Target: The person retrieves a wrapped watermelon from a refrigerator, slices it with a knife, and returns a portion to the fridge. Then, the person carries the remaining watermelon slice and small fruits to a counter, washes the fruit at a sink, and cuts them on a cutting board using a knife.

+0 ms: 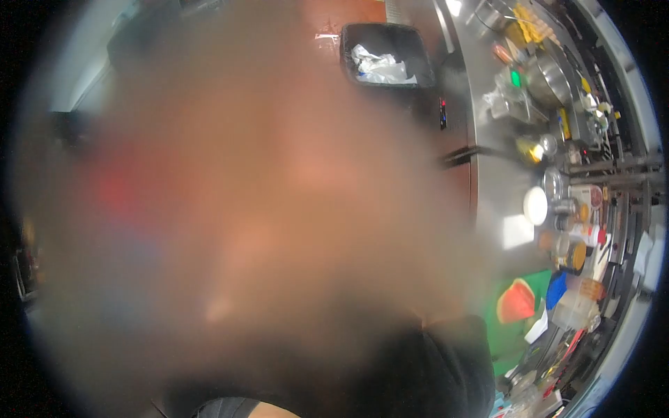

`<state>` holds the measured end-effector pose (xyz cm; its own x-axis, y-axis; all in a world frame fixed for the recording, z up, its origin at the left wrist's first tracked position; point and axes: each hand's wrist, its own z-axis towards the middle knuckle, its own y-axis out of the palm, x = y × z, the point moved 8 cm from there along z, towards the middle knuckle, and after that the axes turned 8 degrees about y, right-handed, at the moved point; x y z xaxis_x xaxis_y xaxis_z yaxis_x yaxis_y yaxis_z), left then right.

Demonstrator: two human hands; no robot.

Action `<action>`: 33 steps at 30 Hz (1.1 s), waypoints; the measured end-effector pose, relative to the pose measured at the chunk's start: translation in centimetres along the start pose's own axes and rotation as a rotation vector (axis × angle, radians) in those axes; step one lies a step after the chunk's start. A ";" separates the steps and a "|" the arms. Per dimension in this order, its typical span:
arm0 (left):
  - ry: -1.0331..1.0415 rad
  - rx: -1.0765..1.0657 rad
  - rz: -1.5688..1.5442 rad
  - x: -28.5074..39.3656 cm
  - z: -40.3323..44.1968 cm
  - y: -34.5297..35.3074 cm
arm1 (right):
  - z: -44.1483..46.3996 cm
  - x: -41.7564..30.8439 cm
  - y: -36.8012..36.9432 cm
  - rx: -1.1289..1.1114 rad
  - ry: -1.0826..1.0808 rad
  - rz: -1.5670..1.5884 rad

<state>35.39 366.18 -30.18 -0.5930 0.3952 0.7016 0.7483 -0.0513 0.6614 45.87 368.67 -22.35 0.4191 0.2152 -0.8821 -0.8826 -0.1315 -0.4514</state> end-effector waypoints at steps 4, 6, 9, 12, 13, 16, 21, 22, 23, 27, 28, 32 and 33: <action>0.071 -0.060 0.329 3.8 7.9 -2.1 | 8.4 4.2 -0.3 -0.137 0.002 0.165; 0.056 -0.100 0.433 5.5 12.5 -2.2 | 13.0 6.5 -0.7 -0.205 0.180 0.358; 0.073 -0.035 0.351 10.3 19.1 0.1 | 20.5 6.9 -2.9 -0.199 0.008 0.314; 0.060 -0.008 0.303 13.6 26.0 1.5 | 27.8 7.1 -5.9 -0.084 -0.144 0.326; 0.061 -0.016 0.287 14.4 28.1 1.8 | 29.7 7.4 -6.7 -0.068 -0.112 0.321; 0.035 -0.071 0.283 16.5 34.5 2.4 | 35.2 8.8 -7.9 0.003 -0.056 0.290; 0.186 -0.121 0.432 19.9 46.8 1.2 | 45.1 13.4 -9.7 0.259 0.092 0.238; 0.270 -0.120 0.517 21.0 49.5 0.7 | 47.4 14.5 -10.0 0.307 0.114 0.211; 0.277 -0.135 0.521 21.6 52.3 0.1 | 49.6 16.7 -9.8 0.356 0.211 0.302; 0.533 -0.508 0.654 28.0 61.5 4.5 | 56.3 28.2 -9.4 0.482 0.688 0.799; 0.552 -0.526 0.640 29.9 64.3 4.9 | 57.0 31.3 -10.8 0.587 0.785 0.719; 0.013 -0.551 -0.032 31.4 75.6 4.2 | 51.2 47.0 -16.7 0.605 1.098 -0.463; -0.119 -0.523 -0.142 31.1 78.2 3.7 | 49.0 50.9 -16.1 0.279 1.217 -0.712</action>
<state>43.00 449.97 -26.65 -0.6169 0.5312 0.5807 0.3978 -0.4263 0.8124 70.94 429.13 -53.34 0.5737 -0.8112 -0.1131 -0.3639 -0.1288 -0.9225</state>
